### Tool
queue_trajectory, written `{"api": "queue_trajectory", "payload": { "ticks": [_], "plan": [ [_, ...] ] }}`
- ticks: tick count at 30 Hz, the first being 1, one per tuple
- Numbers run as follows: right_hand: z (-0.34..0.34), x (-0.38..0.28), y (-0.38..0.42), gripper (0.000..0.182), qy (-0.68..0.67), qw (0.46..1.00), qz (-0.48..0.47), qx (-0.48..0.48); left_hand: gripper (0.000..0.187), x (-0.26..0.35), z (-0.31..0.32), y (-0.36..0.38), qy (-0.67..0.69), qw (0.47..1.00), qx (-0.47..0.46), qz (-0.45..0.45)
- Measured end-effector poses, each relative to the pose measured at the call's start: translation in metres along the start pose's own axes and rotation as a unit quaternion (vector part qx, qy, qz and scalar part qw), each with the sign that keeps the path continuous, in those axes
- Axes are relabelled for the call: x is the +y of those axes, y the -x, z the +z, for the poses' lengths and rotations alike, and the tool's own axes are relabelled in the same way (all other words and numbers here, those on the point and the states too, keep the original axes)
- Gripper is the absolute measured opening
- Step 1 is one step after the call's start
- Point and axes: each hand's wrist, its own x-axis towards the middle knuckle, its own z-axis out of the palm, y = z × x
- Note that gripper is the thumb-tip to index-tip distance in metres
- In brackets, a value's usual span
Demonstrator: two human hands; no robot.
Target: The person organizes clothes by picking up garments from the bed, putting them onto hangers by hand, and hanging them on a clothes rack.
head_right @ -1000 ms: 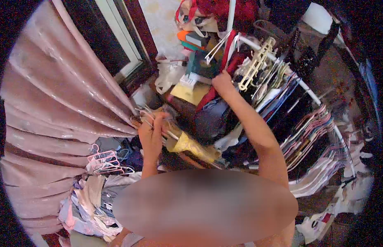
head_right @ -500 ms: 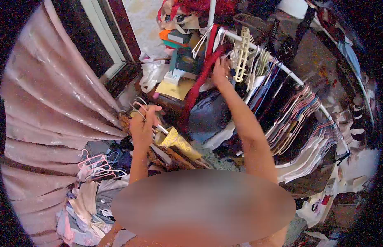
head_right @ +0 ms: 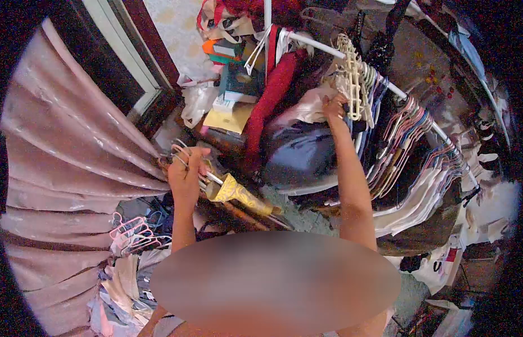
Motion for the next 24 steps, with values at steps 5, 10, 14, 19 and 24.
{"api": "queue_trajectory", "payload": {
  "ticks": [5, 10, 14, 19, 24],
  "plan": [
    [-0.159, -0.016, 0.093, 0.064, 0.079, 0.986, -0.149, -0.002, 0.019, -0.005, 0.003, -0.005, 0.024, 1.0, -0.004, 0.003],
    [-0.244, -0.053, 0.188, 0.063, -0.087, 0.938, -0.335, -0.013, 0.019, -0.007, 0.017, -0.009, 0.011, 0.999, -0.037, -0.024],
    [-0.264, -0.049, 0.229, 0.063, -0.108, 0.9, -0.417, 0.068, 0.018, -0.014, 0.04, -0.006, 0.044, 0.995, -0.088, -0.019],
    [-0.35, -0.04, 0.302, 0.047, -0.455, 0.701, -0.378, -0.399, 0.017, -0.018, 0.068, 0.0, 0.103, 0.985, -0.136, -0.023],
    [-0.355, -0.026, 0.338, 0.038, -0.342, 0.761, -0.437, -0.336, 0.017, -0.02, 0.084, 0.007, 0.112, 0.975, -0.19, -0.017]
  ]
}}
